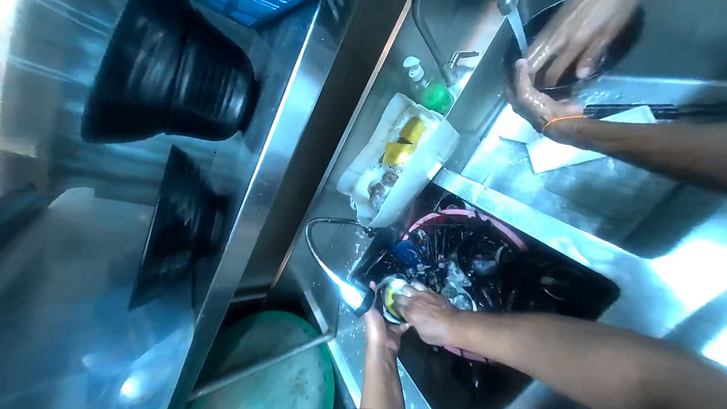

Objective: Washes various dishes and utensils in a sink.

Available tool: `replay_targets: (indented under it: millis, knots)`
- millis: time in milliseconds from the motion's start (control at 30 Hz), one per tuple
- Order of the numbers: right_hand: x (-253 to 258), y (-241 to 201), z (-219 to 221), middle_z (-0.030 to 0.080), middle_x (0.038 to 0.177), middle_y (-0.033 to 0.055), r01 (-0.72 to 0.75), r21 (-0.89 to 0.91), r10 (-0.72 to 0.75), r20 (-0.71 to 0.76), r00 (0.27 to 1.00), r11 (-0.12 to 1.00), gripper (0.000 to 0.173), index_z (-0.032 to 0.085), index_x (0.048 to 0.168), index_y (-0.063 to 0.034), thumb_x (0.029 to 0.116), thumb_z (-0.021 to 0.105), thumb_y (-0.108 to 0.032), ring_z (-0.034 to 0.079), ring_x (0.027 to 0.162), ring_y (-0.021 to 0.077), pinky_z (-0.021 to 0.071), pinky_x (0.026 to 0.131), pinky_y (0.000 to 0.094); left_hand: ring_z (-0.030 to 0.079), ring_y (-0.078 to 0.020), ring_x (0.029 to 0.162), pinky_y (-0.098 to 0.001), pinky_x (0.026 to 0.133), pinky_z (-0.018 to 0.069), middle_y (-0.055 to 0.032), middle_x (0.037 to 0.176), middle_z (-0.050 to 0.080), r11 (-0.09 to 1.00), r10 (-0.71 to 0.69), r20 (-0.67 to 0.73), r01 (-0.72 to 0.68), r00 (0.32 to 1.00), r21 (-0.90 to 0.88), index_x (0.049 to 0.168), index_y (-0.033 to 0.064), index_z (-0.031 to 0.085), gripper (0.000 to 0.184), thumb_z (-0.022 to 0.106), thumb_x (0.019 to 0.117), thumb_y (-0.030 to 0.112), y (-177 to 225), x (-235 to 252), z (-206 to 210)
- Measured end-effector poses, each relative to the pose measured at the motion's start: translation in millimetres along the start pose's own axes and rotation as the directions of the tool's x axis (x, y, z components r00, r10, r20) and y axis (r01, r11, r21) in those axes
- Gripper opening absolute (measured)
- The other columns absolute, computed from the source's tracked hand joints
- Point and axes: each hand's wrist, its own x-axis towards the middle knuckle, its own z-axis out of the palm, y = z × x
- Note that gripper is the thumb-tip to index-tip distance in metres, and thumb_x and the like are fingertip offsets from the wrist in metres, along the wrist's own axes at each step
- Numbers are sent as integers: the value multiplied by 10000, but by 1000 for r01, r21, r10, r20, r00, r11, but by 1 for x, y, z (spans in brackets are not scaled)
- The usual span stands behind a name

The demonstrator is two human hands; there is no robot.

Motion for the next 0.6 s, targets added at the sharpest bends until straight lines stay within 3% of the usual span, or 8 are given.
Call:
replay_targets:
  millis: [67, 133, 200, 233, 333, 433, 500, 600]
  knots:
    - [3, -10, -2, 663, 1241, 162, -113, 236, 106, 43, 993, 965, 315, 673, 1189, -44, 876, 679, -79, 573, 1244, 362, 388, 1121, 582, 710, -305, 821, -512, 624, 588, -162, 995, 710, 996, 72, 42, -70, 996, -57, 1215, 116, 632, 543, 434, 1030, 587, -7, 5, 1]
    - [11, -20, -9, 684, 1162, 193, -243, 550, 228, 96, 969, 799, 331, 656, 1178, -22, 906, 701, -205, 644, 1135, 349, 487, 1022, 580, 701, -232, 871, -448, 728, 597, -124, 995, 705, 976, 194, 97, -182, 976, -120, 1227, 91, 620, 468, 397, 1078, 474, -14, 13, -2]
    - [19, -25, -9, 672, 1176, 186, -249, 879, 347, 103, 932, 407, 450, 617, 1289, -17, 870, 707, -157, 663, 1059, 290, 543, 919, 524, 676, -202, 768, -411, 614, 571, -92, 903, 689, 971, 237, 22, -236, 971, -33, 1151, 99, 634, 483, 365, 1079, 493, -22, 13, 1]
    - [23, -27, -11, 636, 1304, 158, -209, 957, 389, 118, 914, 200, 553, 549, 1404, -46, 883, 686, -171, 629, 1171, 247, 529, 990, 486, 675, -220, 780, -429, 606, 567, -107, 925, 693, 962, 270, -16, -270, 963, 30, 1171, 95, 645, 490, 384, 1076, 498, -23, 13, 3]
    - [35, -32, -24, 570, 1433, 131, -118, 989, 556, 146, 818, -86, 719, 434, 1526, -91, 864, 709, -148, 563, 1297, 217, 502, 1052, 458, 684, -212, 904, -434, 800, 581, -137, 1004, 709, 837, 541, -150, -513, 827, 189, 1146, 16, 690, 397, 519, 1068, 366, -24, 15, 17]
    - [26, -19, -54, 638, 1328, 139, -119, 991, 657, 132, 742, -65, 626, 524, 1450, -65, 865, 744, -111, 614, 1211, 234, 529, 994, 448, 635, -215, 1130, -427, 996, 525, -162, 1253, 651, 818, 573, -65, -566, 817, 100, 1348, 15, 589, 449, 343, 1120, 313, -33, 22, 29]
    - [8, 2, -84, 681, 1238, 135, -150, 979, 680, 14, 733, 141, 521, 600, 1358, -48, 875, 777, -131, 652, 1135, 232, 552, 962, 445, 654, -268, 1065, -474, 906, 556, -187, 1248, 642, 897, 441, 31, -441, 897, 0, 1403, 21, 542, 548, 282, 1123, 414, -48, 33, 43]
    - [-37, 49, -141, 731, 1043, 92, -234, 861, 732, -208, 649, 452, 343, 687, 1179, -69, 888, 794, -215, 703, 939, 207, 601, 828, 442, 679, -286, 1059, -481, 913, 566, -192, 1219, 675, 905, 321, 163, -353, 933, 236, 1354, -15, 584, 455, 489, 1078, 333, -90, 51, 66]
